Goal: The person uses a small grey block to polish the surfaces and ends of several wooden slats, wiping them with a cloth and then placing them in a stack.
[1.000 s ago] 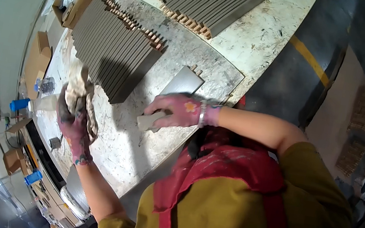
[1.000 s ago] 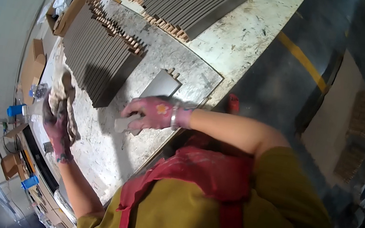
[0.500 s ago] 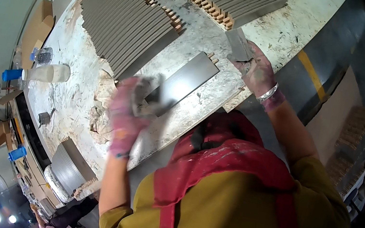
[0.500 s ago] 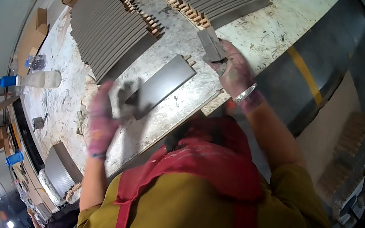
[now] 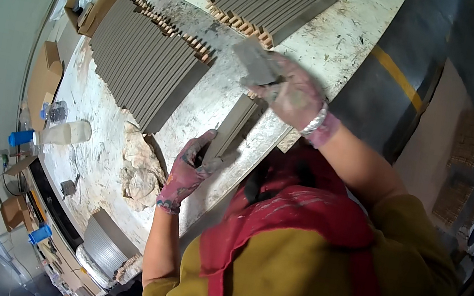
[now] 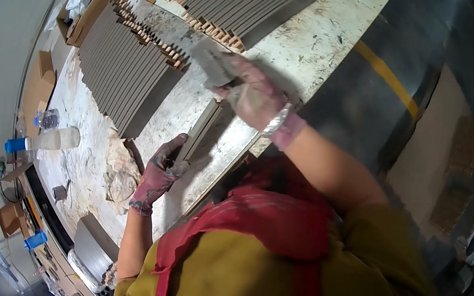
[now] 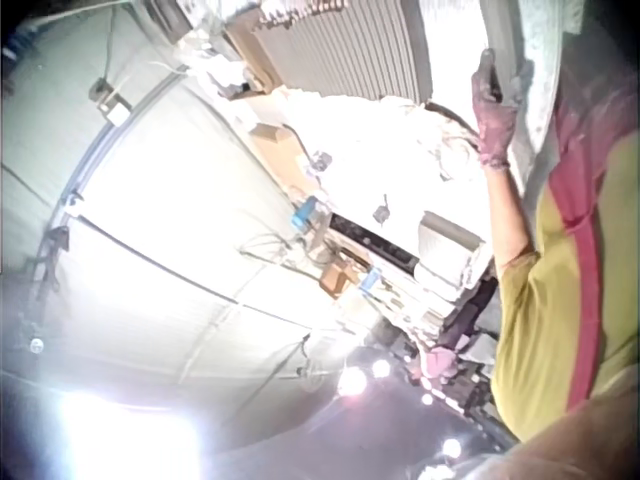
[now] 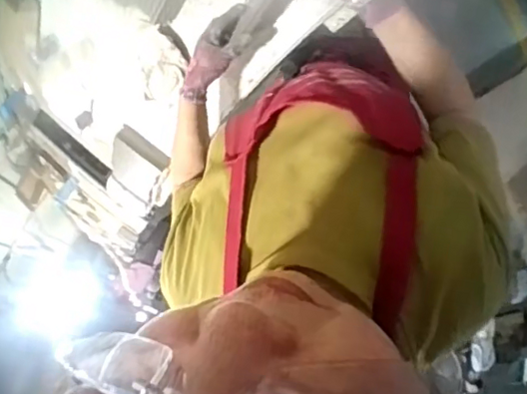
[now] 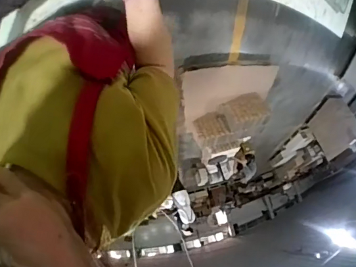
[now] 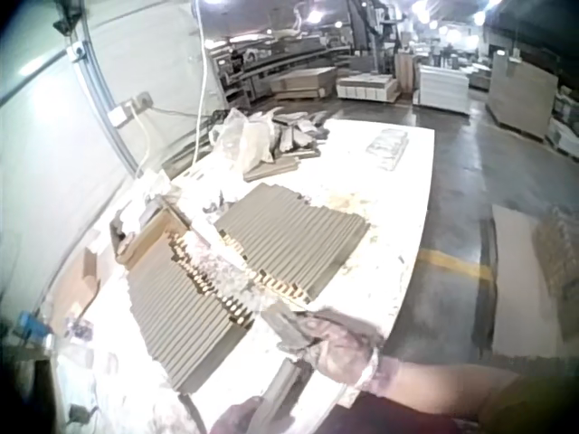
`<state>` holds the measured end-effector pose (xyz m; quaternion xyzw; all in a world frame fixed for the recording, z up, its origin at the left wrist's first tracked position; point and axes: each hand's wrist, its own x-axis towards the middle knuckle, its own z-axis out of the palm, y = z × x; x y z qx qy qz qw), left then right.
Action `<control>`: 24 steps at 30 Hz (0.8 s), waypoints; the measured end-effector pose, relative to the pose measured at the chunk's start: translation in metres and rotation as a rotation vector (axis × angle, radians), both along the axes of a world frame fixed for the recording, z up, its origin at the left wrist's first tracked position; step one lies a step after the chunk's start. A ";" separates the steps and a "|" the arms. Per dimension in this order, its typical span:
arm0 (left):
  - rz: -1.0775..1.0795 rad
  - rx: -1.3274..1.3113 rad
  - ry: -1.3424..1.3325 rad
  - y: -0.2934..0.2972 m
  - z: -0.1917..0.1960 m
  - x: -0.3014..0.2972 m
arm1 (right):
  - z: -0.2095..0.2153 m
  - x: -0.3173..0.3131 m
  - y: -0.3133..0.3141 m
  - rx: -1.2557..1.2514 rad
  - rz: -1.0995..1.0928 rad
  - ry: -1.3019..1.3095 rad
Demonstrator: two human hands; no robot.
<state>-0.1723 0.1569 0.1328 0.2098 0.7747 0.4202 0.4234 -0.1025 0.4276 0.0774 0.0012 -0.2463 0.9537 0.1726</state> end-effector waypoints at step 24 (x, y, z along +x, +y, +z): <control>0.188 0.316 -0.906 -0.033 -0.008 -0.021 | -0.010 0.047 0.027 -0.032 -0.192 -0.489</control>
